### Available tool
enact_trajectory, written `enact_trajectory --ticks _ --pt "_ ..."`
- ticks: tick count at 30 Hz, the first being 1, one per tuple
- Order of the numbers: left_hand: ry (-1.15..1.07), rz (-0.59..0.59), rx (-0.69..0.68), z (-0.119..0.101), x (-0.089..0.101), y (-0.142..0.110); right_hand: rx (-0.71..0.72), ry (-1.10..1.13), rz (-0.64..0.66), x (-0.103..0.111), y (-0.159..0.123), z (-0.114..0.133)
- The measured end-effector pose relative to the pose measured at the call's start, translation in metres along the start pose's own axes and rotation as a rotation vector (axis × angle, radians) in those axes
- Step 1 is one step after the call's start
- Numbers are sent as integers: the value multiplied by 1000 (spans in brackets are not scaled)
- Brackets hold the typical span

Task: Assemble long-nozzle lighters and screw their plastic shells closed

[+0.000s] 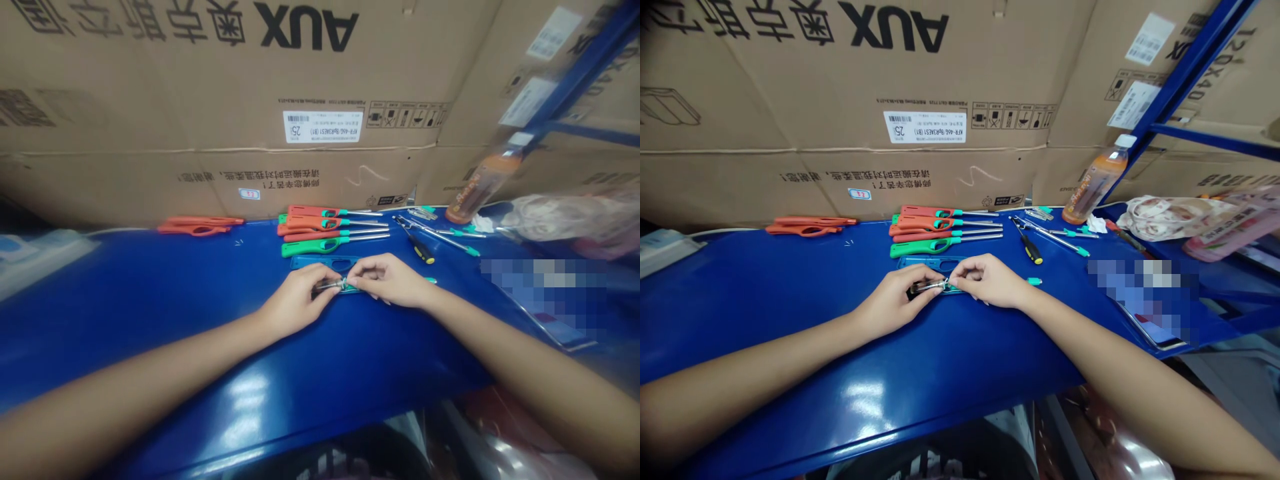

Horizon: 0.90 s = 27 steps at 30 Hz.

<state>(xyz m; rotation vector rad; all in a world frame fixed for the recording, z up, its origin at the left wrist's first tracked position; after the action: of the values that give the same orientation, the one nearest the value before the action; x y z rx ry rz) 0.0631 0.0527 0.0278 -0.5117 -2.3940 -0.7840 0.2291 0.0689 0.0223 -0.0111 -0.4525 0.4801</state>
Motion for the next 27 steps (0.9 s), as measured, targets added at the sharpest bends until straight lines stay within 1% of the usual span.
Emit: enact_trajectory --ticks 7,14,21,27 --pt "-10 6 13 0 -1 0 4 25 -11 -1 0 3" --pt "-24 0 36 0 0 1 -27 42 -2 0 0 2" --pt "-60 -24 57 2 1 1 -1 83 -13 -2 2 0" --pt "-95 -31 85 3 1 2 -2 71 -21 -2 1 -2"
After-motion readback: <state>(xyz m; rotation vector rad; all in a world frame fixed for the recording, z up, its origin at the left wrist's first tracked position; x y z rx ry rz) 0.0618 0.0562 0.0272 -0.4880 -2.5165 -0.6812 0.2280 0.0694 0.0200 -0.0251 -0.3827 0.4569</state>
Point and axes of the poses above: each hand's wrist, its own y-axis towards the middle knuckle, its own x-axis out of the back of the hand, z = x × y, the point moved 6 cm from there along y, towards the middle knuckle, and after that the axes turned 2 degrees about -z, right-handed, at the moved point
